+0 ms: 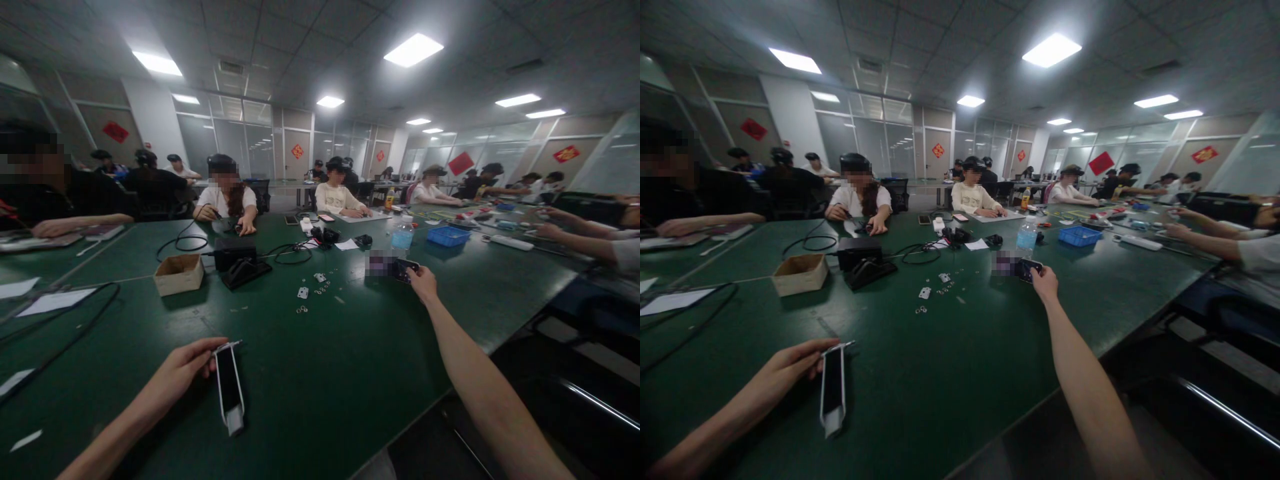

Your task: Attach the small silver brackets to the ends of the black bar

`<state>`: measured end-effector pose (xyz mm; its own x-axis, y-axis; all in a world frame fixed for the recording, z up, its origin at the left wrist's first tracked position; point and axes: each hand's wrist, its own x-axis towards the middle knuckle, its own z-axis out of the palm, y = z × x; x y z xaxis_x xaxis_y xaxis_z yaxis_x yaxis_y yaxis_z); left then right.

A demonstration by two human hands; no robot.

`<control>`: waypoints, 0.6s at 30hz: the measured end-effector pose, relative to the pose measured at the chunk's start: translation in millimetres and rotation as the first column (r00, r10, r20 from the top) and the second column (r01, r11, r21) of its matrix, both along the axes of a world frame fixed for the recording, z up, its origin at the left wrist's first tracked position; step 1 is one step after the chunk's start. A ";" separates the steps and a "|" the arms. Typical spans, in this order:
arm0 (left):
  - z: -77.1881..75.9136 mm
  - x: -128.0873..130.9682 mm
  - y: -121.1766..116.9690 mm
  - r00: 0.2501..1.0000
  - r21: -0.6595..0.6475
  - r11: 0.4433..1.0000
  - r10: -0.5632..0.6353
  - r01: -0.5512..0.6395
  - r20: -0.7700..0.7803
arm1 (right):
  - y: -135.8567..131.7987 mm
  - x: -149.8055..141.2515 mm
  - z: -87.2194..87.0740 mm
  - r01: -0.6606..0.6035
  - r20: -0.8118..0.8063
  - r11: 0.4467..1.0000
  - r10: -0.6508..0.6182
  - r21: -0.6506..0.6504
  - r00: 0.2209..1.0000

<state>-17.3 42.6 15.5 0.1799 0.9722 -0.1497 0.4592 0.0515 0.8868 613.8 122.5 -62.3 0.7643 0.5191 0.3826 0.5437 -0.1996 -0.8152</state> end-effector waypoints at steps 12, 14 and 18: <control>1.7 -0.7 -3.2 0.999 -0.016 1.000 -0.007 0.007 0.040 | 1.2 1.2 0.0 -0.004 -0.045 1.000 0.005 0.027 0.999; 1.0 -1.2 -3.3 0.999 -0.011 1.000 -0.004 0.004 0.036 | 1.9 2.2 -0.7 -0.008 -0.048 0.999 0.010 0.036 0.999; 1.0 -0.5 -3.5 1.000 -0.006 1.000 0.002 -0.002 0.011 | 3.3 5.9 -3.6 -0.020 -0.051 0.998 0.023 0.058 0.998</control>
<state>-17.8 39.1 16.5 0.1794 0.9717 -0.1538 0.4494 0.0581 0.8914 619.7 125.8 -65.9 0.7725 0.5142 0.3727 0.5043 -0.1400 -0.8521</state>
